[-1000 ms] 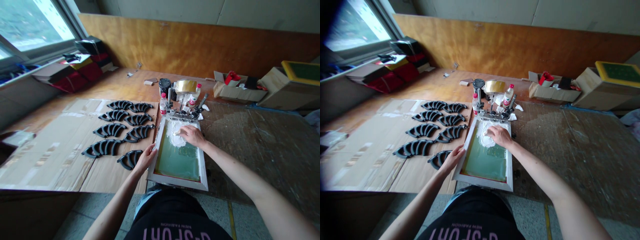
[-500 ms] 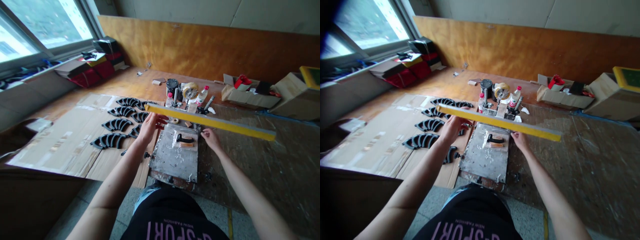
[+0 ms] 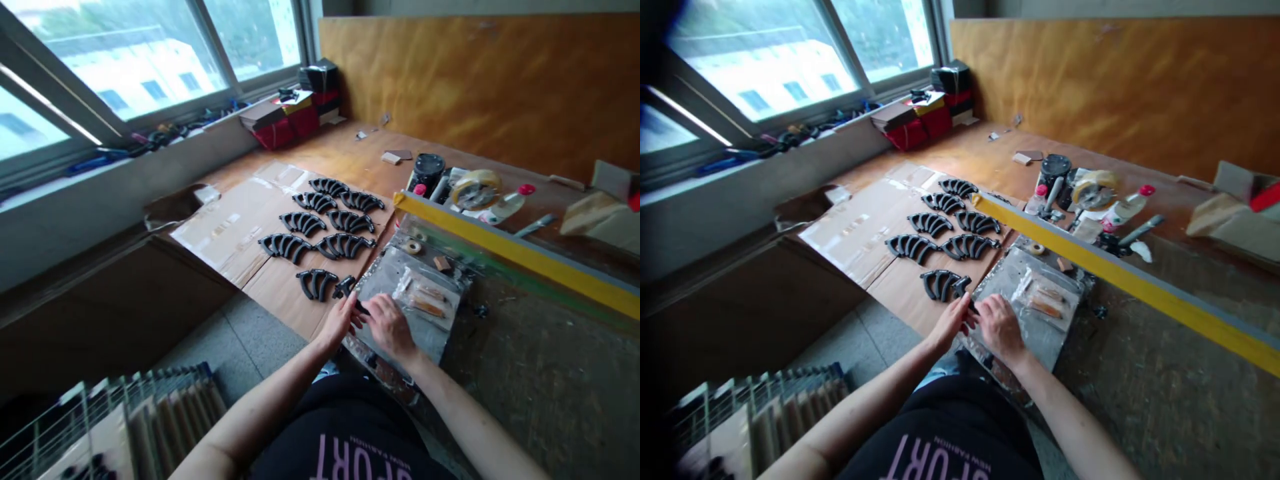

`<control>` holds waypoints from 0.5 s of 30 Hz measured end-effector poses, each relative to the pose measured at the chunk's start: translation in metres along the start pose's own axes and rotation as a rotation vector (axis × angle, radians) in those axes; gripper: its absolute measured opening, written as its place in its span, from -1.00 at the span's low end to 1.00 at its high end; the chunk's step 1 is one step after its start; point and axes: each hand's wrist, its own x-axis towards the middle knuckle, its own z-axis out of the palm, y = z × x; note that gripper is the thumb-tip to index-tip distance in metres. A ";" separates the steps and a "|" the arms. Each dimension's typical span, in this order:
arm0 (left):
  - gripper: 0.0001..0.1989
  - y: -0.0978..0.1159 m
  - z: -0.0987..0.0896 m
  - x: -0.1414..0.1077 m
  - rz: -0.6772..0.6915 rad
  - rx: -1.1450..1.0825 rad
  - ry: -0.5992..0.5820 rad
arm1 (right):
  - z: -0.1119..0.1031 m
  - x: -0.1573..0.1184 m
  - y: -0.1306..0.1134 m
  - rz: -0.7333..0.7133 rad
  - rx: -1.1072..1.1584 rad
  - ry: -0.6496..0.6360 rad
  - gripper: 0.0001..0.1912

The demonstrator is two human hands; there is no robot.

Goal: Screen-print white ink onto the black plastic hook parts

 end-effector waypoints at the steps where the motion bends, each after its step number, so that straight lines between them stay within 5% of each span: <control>1: -0.38 -0.006 -0.017 0.002 0.012 0.005 0.095 | 0.013 0.009 -0.012 -0.042 0.019 -0.044 -0.77; 5: -0.35 -0.029 -0.108 0.017 -0.029 0.189 0.354 | 0.064 0.049 -0.027 -0.063 0.024 -0.163 -0.69; 8: -0.32 -0.047 -0.166 0.034 -0.154 0.379 0.437 | 0.099 0.076 -0.022 -0.014 -0.072 -0.304 -0.74; 11: -0.32 -0.058 -0.195 0.052 -0.218 0.478 0.388 | 0.129 0.094 -0.021 0.061 -0.181 -0.479 -0.66; 15: -0.38 -0.055 -0.203 0.074 -0.222 0.576 0.300 | 0.150 0.108 -0.027 0.084 -0.269 -0.542 -0.59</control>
